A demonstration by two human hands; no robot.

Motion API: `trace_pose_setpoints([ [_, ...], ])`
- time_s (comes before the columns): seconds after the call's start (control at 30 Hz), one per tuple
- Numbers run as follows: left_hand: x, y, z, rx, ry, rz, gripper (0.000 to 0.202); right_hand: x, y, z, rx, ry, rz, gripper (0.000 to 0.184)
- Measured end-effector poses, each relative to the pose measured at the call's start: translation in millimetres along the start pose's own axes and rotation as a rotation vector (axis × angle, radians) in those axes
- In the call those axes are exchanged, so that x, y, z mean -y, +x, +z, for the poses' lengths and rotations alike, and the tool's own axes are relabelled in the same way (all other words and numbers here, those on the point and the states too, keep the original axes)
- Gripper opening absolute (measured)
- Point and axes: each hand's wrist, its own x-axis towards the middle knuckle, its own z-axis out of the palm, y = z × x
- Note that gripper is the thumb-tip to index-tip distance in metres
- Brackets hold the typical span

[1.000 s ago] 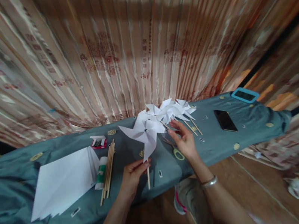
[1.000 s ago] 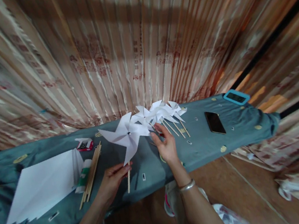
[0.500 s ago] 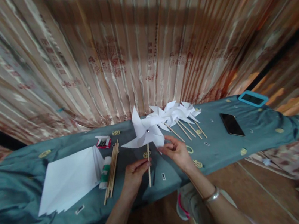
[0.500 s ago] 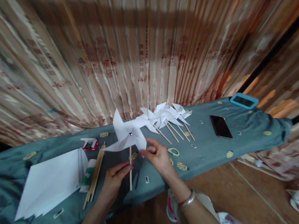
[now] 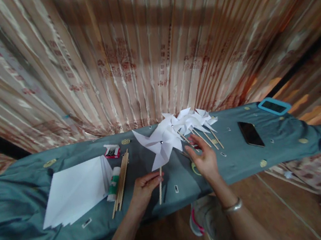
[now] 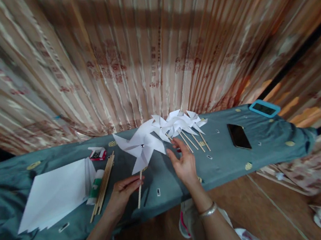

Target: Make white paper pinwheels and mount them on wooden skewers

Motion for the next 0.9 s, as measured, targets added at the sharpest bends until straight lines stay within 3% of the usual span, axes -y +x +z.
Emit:
trace_pose_setpoints([
  [0.13, -1, -1, 1.9, 0.033, 0.021, 0.006, 0.027, -5, 0, 6, 0.141, 0.066, 0.051, 0.051],
  [0.3, -3, 0, 1.5, -0.018, 0.025, 0.008, 0.028, -2, -8, 18, 0.241, 0.27, 0.222, 0.05],
  [0.37, -2, 0, 0.7, -0.04, 0.02, 0.019, 0.027, 6, -13, 21, 0.367, 0.369, 0.282, 0.051],
  [0.5, 0, 1, -0.4, -0.04, 0.003, 0.062, 0.027, 21, -24, 25, 0.74, 0.47, 0.338, 0.052],
  [0.57, 0, 2, -0.3, -0.056, 0.004, 0.069, 0.028, 22, -27, 24, 0.829, 0.444, 0.336, 0.049],
  [0.8, -3, 7, 6.7, -0.173, -0.244, 0.008, 0.041, 12, -38, 30, 0.817, 0.212, 0.176, 0.032],
  [0.9, -4, 11, 10.6, -0.187, -0.328, 0.003, 0.043, 13, -48, 39, 0.77, 0.243, 0.215, 0.031],
])
